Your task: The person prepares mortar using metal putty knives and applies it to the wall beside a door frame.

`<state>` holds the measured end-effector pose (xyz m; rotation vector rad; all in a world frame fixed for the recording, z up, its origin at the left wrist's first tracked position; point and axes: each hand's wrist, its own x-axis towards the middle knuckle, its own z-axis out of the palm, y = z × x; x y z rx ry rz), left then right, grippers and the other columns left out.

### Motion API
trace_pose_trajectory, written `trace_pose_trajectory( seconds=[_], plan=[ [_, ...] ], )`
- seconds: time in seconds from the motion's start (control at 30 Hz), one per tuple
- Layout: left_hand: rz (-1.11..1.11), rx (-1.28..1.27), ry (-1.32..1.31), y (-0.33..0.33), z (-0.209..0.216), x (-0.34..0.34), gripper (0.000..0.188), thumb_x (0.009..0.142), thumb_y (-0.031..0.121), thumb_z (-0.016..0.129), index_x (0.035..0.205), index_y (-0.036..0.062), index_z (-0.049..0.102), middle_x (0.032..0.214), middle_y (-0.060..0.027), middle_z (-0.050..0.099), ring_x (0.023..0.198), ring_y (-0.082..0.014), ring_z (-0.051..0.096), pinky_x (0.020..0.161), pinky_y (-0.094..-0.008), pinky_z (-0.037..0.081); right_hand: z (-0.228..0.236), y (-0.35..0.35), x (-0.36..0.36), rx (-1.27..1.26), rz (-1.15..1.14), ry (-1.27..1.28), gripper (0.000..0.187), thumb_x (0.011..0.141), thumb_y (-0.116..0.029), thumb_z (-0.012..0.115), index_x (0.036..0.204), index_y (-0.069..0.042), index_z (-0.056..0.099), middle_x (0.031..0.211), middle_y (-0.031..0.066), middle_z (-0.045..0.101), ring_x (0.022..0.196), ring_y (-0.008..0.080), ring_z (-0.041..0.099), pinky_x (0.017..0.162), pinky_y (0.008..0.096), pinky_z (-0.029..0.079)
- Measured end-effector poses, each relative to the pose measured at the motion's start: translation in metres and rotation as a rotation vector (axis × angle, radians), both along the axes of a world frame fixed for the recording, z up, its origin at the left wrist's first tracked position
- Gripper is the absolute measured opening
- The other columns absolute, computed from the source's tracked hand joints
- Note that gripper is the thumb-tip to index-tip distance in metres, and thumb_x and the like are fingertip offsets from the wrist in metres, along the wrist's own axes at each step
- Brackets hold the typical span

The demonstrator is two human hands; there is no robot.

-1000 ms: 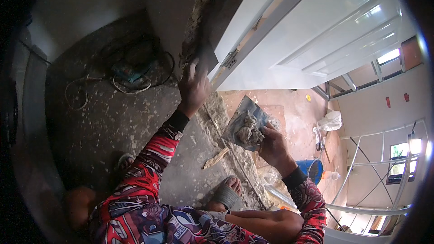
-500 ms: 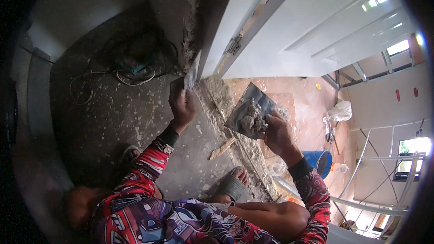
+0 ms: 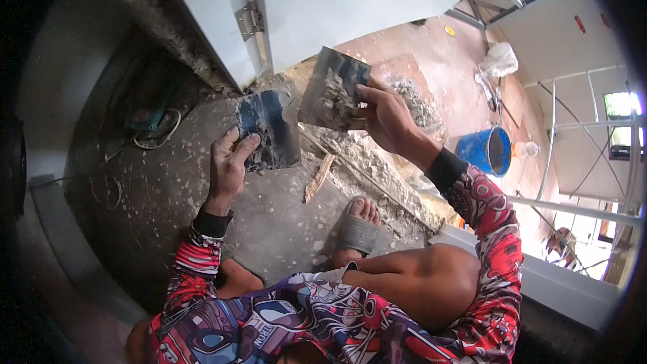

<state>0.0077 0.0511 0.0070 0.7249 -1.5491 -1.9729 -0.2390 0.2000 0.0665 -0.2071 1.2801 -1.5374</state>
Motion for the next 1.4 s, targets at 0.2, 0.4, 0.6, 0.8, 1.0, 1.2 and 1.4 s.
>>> trace_pose_trajectory(
  seconds=[0.2,0.4,0.6,0.8,1.0,1.2,1.4],
  plan=[
    [-0.141,0.126,-0.057,0.004,-0.011,0.001,0.016,0.093,0.006,0.058,0.104,0.0016,0.069,0.091,-0.0019,0.071,0.074,-0.0077,0.066,0.067,-0.0238,0.054,-0.004,0.002,-0.004,0.012,-0.020,0.054,0.028,0.102,-0.010,0.037,0.127,0.000,0.046,0.106,0.0115,0.061,0.089,0.0260,0.070,0.077,0.0405,0.063],
    [-0.117,0.504,0.045,0.031,-0.017,-0.017,0.016,0.094,0.005,0.058,0.105,-0.0014,0.067,0.094,-0.0032,0.070,0.080,-0.0075,0.064,0.073,-0.0229,0.053,-0.001,0.001,0.003,-0.009,-0.060,0.055,0.031,0.100,-0.008,0.037,0.129,0.000,0.044,0.108,0.0135,0.061,0.084,0.0270,0.071,0.076,0.0408,0.063],
    [-0.106,0.714,0.186,0.047,-0.038,-0.038,0.021,0.093,0.008,0.059,0.111,0.0022,0.066,0.102,-0.0060,0.071,0.089,-0.0155,0.069,0.082,-0.0298,0.056,-0.003,-0.006,0.005,0.045,-0.005,0.130,0.027,0.100,-0.009,0.043,0.126,-0.002,0.043,0.103,0.0133,0.063,0.083,0.0282,0.070,0.067,0.0404,0.062],
    [-0.160,0.954,0.228,0.040,-0.044,-0.038,0.023,0.094,0.006,0.056,0.115,0.0004,0.063,0.105,-0.0082,0.070,0.095,-0.0180,0.069,0.085,-0.0318,0.057,-0.012,-0.001,-0.005,0.079,-0.024,0.026,0.022,0.101,-0.008,0.039,0.119,0.000,0.049,0.099,0.0125,0.061,0.081,0.0248,0.069,0.073,0.0427,0.062],
    [-0.219,0.710,0.179,0.016,-0.017,-0.023,0.023,0.093,0.006,0.055,0.113,-0.0018,0.064,0.104,-0.0085,0.070,0.093,-0.0188,0.070,0.084,-0.0326,0.058,-0.035,-0.004,-0.016,0.034,0.027,-0.107,0.019,0.103,-0.011,0.038,0.115,-0.005,0.051,0.093,0.0066,0.061,0.081,0.0192,0.067,0.079,0.0442,0.059],
    [-0.061,0.542,0.313,-0.016,0.009,-0.016,0.029,0.089,0.015,0.062,0.114,-0.0007,0.065,0.107,-0.0095,0.071,0.094,-0.0189,0.070,0.082,-0.0333,0.058,-0.018,-0.001,-0.004,-0.038,0.036,-0.177,0.030,0.103,-0.013,0.037,0.130,-0.004,0.046,0.119,0.0130,0.062,0.099,0.0227,0.067,0.079,0.0425,0.060],
    [0.212,0.276,0.434,-0.051,0.087,0.010,0.043,0.089,0.019,0.066,0.126,-0.0002,0.058,0.119,-0.0123,0.066,0.108,-0.0251,0.064,0.089,-0.0377,0.054,-0.022,-0.008,-0.002,-0.122,0.114,-0.259,0.037,0.103,-0.014,0.037,0.138,-0.004,0.040,0.128,0.0150,0.059,0.110,0.0280,0.065,0.086,0.0450,0.059]
  ],
)
